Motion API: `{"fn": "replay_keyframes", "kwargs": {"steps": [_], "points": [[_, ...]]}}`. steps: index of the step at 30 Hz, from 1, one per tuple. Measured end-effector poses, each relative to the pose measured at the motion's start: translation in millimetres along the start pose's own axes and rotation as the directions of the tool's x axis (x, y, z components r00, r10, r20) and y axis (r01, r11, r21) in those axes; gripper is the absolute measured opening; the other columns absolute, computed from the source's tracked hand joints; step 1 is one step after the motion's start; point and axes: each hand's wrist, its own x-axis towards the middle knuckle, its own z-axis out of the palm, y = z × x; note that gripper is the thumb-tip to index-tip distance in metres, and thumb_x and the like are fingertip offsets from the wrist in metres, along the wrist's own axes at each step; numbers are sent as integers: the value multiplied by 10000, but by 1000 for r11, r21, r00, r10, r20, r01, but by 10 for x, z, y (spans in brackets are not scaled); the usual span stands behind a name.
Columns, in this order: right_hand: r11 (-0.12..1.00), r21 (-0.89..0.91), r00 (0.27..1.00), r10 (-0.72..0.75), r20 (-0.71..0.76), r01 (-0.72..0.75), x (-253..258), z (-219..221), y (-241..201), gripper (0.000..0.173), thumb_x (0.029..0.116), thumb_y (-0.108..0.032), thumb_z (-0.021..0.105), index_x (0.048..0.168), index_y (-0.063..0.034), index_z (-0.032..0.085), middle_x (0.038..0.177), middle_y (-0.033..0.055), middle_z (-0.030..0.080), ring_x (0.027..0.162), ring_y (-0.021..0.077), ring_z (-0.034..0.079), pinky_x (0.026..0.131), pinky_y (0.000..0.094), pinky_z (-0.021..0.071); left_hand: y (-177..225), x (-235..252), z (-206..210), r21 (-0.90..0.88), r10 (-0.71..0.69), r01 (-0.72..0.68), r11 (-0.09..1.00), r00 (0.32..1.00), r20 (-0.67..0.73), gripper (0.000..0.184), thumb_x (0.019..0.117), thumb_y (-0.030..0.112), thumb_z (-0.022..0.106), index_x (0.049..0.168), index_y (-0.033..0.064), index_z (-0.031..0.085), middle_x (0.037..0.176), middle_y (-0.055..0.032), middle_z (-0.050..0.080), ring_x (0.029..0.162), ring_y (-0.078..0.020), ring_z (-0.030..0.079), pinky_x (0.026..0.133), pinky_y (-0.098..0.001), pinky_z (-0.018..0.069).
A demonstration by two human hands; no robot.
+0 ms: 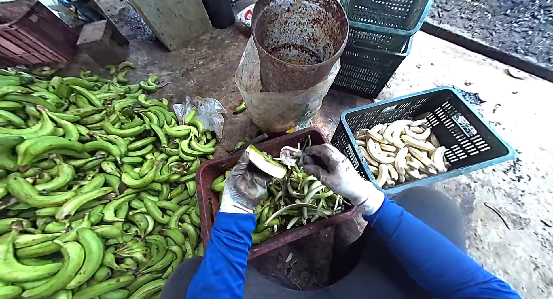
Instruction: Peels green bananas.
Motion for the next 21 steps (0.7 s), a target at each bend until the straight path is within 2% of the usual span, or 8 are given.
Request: {"fn": "replay_keyframes", "kwargs": {"steps": [2,6,9,11,13,16,18,21], "points": [[994,7,992,-113,50,113,-55,82,-52,447,951,-429,724,1298,-150,680,1236,53,662,1169,176,622,1020,419,537,4,-17,3,49,23,-23,999,1000,-4,420,1112,393,292,1186,130,611,1028,-103,703,898,-234,703,710,-407,606],[976,-11,972,-216,91,218,-92,140,-101,413,968,-441,701,1273,-164,699,1216,47,673,1153,162,629,1010,399,541,-37,-30,10,70,-51,51,996,999,-8,358,1084,392,431,1225,120,616,1049,-105,685,928,-218,689,787,-417,599],[970,5,967,-243,77,244,-69,118,-136,398,957,-429,719,1250,-160,712,1208,40,680,1157,166,625,1009,405,533,-25,-54,28,98,-144,140,985,989,40,351,1055,373,517,1217,82,629,1009,-125,686,874,-219,696,767,-406,609],[987,54,985,-158,70,155,-39,99,-148,398,955,-412,724,1266,-164,712,1190,29,681,1121,144,637,981,385,552,-13,-100,2,156,-223,200,967,964,144,321,1039,333,555,1206,76,650,1021,-144,701,893,-226,701,797,-416,607],[995,93,997,12,75,-19,45,40,-141,364,985,-425,679,1273,-204,713,1162,-13,694,1038,103,666,916,376,587,-18,-144,-31,265,-289,209,941,905,311,347,1016,272,607,1322,108,613,1095,-149,693,945,-223,697,842,-412,602],[958,-13,954,285,90,-285,197,-85,77,411,1016,-587,536,1182,-270,739,997,-22,737,876,150,696,797,498,581,-39,-186,14,352,-330,182,918,842,426,569,938,212,690,1469,144,496,1150,-175,674,946,-252,698,847,-450,603],[920,-74,920,390,50,-386,194,-146,205,472,986,-663,522,1179,-285,727,981,5,740,876,195,704,788,565,571,-29,-164,25,348,-289,142,927,862,418,583,942,217,666,1485,135,470,1167,-195,655,983,-289,682,883,-489,584],[947,-49,948,319,15,-318,112,-266,40,474,936,-598,654,1263,-258,696,1135,12,710,994,176,683,866,522,571,15,-92,20,283,-173,86,955,938,300,434,1009,224,546,1423,97,523,1232,-195,668,1059,-288,684,915,-457,576]]}}
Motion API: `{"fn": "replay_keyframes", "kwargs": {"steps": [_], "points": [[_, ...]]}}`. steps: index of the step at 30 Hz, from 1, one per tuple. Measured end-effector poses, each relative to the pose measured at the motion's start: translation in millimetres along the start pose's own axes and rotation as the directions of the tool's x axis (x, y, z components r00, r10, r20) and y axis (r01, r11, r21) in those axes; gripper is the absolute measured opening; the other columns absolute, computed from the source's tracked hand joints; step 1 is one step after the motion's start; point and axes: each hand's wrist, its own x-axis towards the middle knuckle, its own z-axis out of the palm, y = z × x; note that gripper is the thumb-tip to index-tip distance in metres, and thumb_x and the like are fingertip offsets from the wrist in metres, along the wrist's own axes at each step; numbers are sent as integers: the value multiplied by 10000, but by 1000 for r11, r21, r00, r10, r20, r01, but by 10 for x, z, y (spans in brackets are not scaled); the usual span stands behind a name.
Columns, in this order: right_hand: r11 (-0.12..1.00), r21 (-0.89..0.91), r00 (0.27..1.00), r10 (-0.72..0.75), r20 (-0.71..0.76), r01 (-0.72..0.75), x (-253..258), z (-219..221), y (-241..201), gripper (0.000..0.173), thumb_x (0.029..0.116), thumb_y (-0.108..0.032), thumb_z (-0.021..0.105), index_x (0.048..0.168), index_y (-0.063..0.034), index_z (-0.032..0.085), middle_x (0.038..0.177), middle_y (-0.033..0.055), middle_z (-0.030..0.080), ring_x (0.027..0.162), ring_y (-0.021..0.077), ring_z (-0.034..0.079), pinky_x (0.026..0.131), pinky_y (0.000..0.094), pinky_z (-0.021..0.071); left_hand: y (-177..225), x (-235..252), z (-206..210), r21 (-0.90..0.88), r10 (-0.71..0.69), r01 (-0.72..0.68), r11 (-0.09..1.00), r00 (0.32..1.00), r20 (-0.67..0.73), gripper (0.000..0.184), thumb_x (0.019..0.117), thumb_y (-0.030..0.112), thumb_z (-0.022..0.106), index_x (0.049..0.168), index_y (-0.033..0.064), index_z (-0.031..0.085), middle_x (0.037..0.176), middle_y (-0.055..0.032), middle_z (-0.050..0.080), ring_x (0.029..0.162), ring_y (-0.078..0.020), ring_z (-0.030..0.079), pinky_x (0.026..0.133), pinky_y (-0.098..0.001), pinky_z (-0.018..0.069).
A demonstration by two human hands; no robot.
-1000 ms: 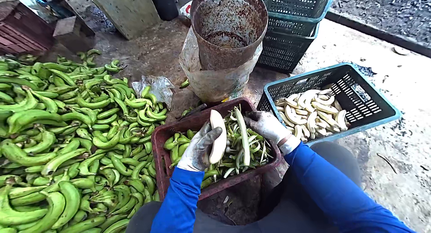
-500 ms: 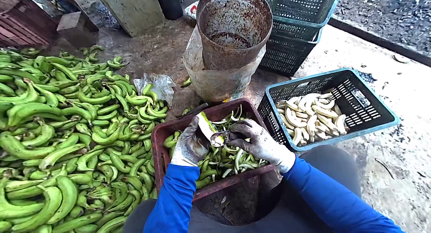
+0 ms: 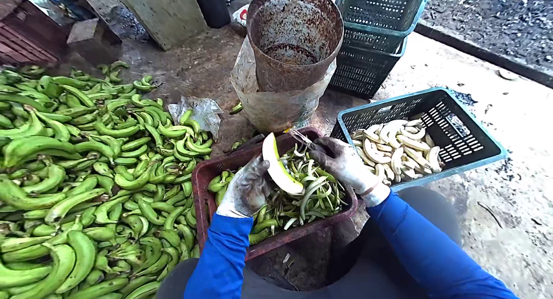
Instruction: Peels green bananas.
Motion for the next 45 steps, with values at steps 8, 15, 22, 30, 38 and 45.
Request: {"fn": "replay_keyframes", "kwargs": {"steps": [8,15,22,30,38,45], "points": [[918,108,901,-396,175,383,-278,51,-93,385,891,-446,789,1216,-247,740,1186,-15,669,1103,98,632,973,367,562,74,-2,-78,-118,38,-39,992,999,-11,367,1089,242,373,1357,84,567,1214,-194,660,1013,-281,684,865,-437,584],[945,153,956,-293,8,288,-187,100,-149,371,885,-387,806,1217,-234,741,1157,8,665,1020,122,653,867,372,596,-53,-25,28,51,-72,61,997,965,252,448,1030,176,542,1468,84,505,1281,-194,632,1099,-265,659,960,-443,560],[964,232,987,148,-67,-129,101,22,148,374,980,-554,628,1191,-258,717,1002,-8,726,859,144,686,772,457,578,-64,4,-71,-15,-20,25,1000,968,250,465,1016,168,536,1473,97,483,1206,-223,646,1040,-310,671,938,-485,559],[985,-38,983,-163,84,166,-416,407,-374,848,803,-463,811,1555,-275,466,1203,31,716,1069,185,678,962,466,559,-307,131,226,-53,18,-30,998,977,-214,297,1085,198,445,1332,88,567,1021,-133,692,873,-217,692,773,-395,602],[898,87,814,-344,-469,430,-427,-474,-788,718,862,-88,805,1507,-114,489,1051,49,700,796,119,668,688,347,613,282,-84,7,111,137,-113,987,961,-239,360,1094,267,424,1392,121,562,1163,-105,673,985,-272,689,866,-491,587],[949,-128,681,108,-724,-287,-534,-1160,-261,647,876,-454,738,1377,-93,547,1371,172,557,1201,333,582,948,593,504,707,-285,-281,59,331,-352,934,792,-513,268,1040,230,548,1265,90,590,1081,-94,672,958,-263,689,832,-480,598]]}}
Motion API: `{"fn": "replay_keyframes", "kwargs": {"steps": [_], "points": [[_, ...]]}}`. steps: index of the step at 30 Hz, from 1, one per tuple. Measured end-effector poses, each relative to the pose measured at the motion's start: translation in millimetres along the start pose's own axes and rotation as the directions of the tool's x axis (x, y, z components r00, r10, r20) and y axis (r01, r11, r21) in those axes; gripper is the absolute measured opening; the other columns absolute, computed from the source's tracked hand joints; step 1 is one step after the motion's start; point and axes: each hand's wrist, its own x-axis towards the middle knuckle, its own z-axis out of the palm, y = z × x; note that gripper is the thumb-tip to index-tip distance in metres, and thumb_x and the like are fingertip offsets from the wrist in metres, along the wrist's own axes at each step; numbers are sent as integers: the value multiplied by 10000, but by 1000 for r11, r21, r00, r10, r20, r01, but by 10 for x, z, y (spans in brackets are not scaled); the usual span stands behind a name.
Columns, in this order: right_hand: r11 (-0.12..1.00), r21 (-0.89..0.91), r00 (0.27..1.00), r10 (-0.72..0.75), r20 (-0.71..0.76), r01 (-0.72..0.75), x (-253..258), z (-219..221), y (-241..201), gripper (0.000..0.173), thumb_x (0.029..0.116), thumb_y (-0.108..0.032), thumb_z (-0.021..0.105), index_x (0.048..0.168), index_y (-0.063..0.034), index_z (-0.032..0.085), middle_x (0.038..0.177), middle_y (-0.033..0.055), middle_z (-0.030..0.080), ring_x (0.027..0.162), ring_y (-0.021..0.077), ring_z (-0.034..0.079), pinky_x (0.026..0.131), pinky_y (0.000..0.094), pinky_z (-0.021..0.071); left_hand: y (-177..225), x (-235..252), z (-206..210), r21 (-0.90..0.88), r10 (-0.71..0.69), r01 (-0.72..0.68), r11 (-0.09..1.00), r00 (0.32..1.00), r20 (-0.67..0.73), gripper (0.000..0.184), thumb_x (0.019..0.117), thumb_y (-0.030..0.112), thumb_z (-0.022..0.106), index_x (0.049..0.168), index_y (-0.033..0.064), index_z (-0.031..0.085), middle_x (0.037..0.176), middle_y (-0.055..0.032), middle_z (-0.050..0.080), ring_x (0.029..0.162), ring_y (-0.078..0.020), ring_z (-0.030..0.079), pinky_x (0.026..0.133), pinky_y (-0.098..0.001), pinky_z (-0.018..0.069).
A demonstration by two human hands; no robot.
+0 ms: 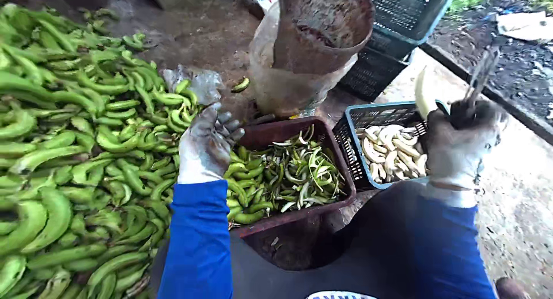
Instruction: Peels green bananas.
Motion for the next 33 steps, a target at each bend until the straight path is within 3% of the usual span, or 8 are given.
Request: {"fn": "replay_keyframes", "kwargs": {"steps": [2,4,9,12,19,24,29,33], "points": [[961,276,992,-48,116,14,-316,279,-48,486,880,-305,800,1237,-64,574,1068,58,649,940,156,657,828,405,592,15,22,5,-43,9,-9,999,1000,-10,248,1046,224,540,1235,78,603,1056,-101,674,928,-268,692,807,-480,601],[927,368,897,-96,432,-78,-776,648,-200,370,882,-223,796,1170,-57,633,984,58,704,864,154,694,787,408,612,-8,40,13,-44,4,-4,999,1000,-4,253,1056,233,521,1242,85,608,1061,-99,676,923,-266,692,798,-476,603],[988,147,70,-150,986,56,-1913,1965,-502,340,837,-328,774,1116,-143,716,981,78,716,915,244,688,836,541,570,-58,165,-79,3,13,-13,1000,997,78,283,1046,237,539,1273,78,599,1068,-113,666,905,-266,686,797,-477,601],[896,82,-192,3,981,435,-2496,2517,-540,345,869,-344,730,1112,-99,722,1094,193,711,1046,391,678,882,680,519,-11,157,-80,28,33,-34,999,998,61,282,1045,231,550,1269,65,595,1047,-123,664,872,-271,686,774,-474,605],[814,158,-291,14,957,559,-2760,2909,-300,612,886,-327,739,1426,-126,534,1306,228,643,1228,437,611,991,703,471,8,126,-31,115,20,-24,993,999,34,303,1052,251,541,1297,83,601,1072,-122,673,895,-269,695,787,-469,607],[802,157,-208,-42,977,577,-2703,2834,-333,501,883,-352,723,1329,-154,608,1277,179,667,1211,394,630,977,673,497,-37,146,-10,171,14,-19,985,999,33,304,1040,266,576,1283,87,609,1019,-109,686,854,-256,700,746,-458,612],[932,206,6,-218,976,299,-2128,2256,-514,346,838,-274,731,1155,-141,691,1062,117,708,1004,303,678,880,611,544,-46,135,-10,358,84,-68,931,996,-31,314,1040,309,578,1283,117,632,1081,-76,698,929,-225,709,775,-421,617],[966,236,243,-206,948,-103,-1227,1560,-608,447,811,-209,799,1228,-153,646,953,66,706,813,200,686,726,456,593,-337,46,21,500,104,-49,865,991,-83,498,1026,478,556,1425,179,551,1311,-70,635,1126,-221,644,912,-470,561]]}}
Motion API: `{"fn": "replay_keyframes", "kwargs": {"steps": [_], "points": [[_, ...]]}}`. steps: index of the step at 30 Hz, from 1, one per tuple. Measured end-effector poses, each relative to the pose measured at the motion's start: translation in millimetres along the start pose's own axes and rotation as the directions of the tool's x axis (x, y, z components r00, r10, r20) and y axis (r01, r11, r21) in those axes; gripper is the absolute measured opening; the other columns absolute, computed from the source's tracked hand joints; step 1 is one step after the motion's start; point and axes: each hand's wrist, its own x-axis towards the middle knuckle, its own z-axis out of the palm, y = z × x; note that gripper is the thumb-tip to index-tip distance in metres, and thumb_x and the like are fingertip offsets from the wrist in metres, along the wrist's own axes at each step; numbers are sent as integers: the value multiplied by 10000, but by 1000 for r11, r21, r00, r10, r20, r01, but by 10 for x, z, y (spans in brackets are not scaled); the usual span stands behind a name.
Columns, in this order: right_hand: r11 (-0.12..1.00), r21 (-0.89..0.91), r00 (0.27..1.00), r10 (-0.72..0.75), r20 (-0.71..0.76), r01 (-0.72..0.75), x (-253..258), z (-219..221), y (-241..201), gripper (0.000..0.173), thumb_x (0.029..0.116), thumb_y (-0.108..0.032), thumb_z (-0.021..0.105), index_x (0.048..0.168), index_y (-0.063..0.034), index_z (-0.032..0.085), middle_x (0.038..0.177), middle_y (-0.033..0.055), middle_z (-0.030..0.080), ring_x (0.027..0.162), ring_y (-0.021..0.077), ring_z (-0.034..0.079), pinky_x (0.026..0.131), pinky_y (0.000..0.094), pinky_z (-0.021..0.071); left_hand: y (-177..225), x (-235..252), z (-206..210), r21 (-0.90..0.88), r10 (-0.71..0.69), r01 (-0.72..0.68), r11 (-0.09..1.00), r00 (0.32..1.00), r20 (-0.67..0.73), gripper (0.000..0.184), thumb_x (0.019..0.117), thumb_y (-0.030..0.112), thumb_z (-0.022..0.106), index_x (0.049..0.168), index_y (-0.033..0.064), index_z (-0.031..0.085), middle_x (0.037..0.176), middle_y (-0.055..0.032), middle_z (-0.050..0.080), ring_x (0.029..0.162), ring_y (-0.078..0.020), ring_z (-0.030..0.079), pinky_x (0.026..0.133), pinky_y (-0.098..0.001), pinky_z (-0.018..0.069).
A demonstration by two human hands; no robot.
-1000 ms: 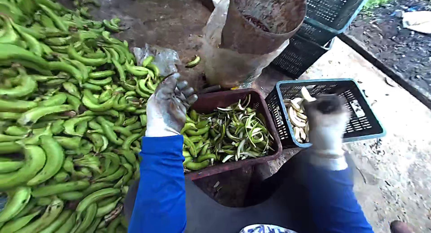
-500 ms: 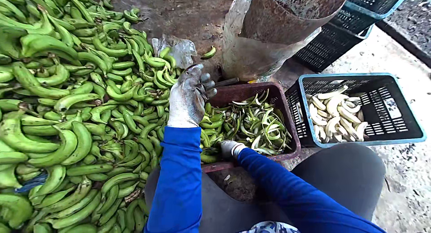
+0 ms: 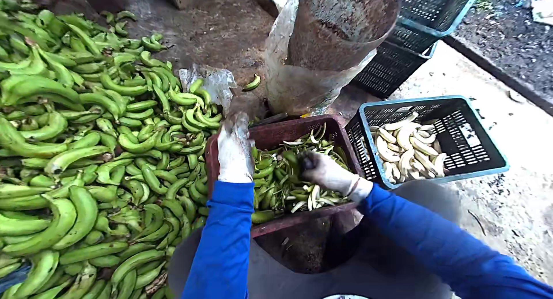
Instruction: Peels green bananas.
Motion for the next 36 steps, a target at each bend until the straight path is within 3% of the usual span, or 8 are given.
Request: {"fn": "replay_keyframes", "kwargs": {"steps": [4,8,14,17,20,24,30,36], "points": [[829,530,964,-38,-262,177,-220,-503,37,447,868,-131,765,1281,-93,597,996,144,725,787,254,709,658,402,597,-367,-295,501,-98,-199,225,969,954,225,548,1057,503,448,1490,166,461,1401,-99,564,1212,-276,576,953,-539,509],[657,664,922,-134,-364,357,-164,-374,124,424,920,-125,720,1318,-59,587,992,182,712,758,261,678,656,420,583,-594,-554,948,-237,-249,384,892,857,452,475,1087,425,436,1382,70,553,1246,-126,672,1126,-249,659,953,-479,564],[689,685,968,-104,-230,237,-241,-364,111,326,923,-167,731,1211,-50,633,870,137,707,661,203,658,587,326,559,-423,-443,748,-423,-5,197,884,910,414,330,1051,82,504,1374,19,506,1273,-201,638,1131,-339,652,958,-540,560],[588,768,965,-100,-242,254,-205,-449,205,459,928,-165,711,1363,-112,574,956,130,709,712,202,669,623,340,575,-368,-470,724,-250,156,-60,966,909,387,439,924,0,684,1344,10,558,1251,-202,651,1051,-347,687,889,-517,611],[597,748,949,-74,-308,289,-220,-627,249,398,966,-182,684,1352,-123,603,948,147,715,696,215,670,603,348,575,-388,-463,641,-192,218,-121,974,735,643,520,879,37,744,1379,36,600,1390,-185,598,1156,-334,653,967,-502,584],[713,636,954,-172,-247,294,-356,-877,231,353,916,-159,692,1265,-124,650,869,126,699,583,165,590,481,275,468,-291,-459,623,-216,-16,341,915,565,825,543,959,328,683,1413,49,582,1369,-198,615,1084,-257,684,862,-378,595],[928,322,965,-108,-240,184,-298,-704,187,556,823,-289,844,1301,-201,575,1004,34,696,760,172,670,645,361,596,-378,-492,708,319,-97,-132,939,785,612,537,978,236,686,1486,168,524,1188,-62,720,1006,-173,714,873,-381,617],[958,156,844,-127,-522,240,-358,-590,178,374,1025,-428,563,1308,-186,600,922,7,719,746,146,716,681,380,639,-433,-317,661,298,196,-276,914,943,270,487,925,221,758,1352,69,578,1158,-67,703,997,-142,716,885,-365,633]]}}
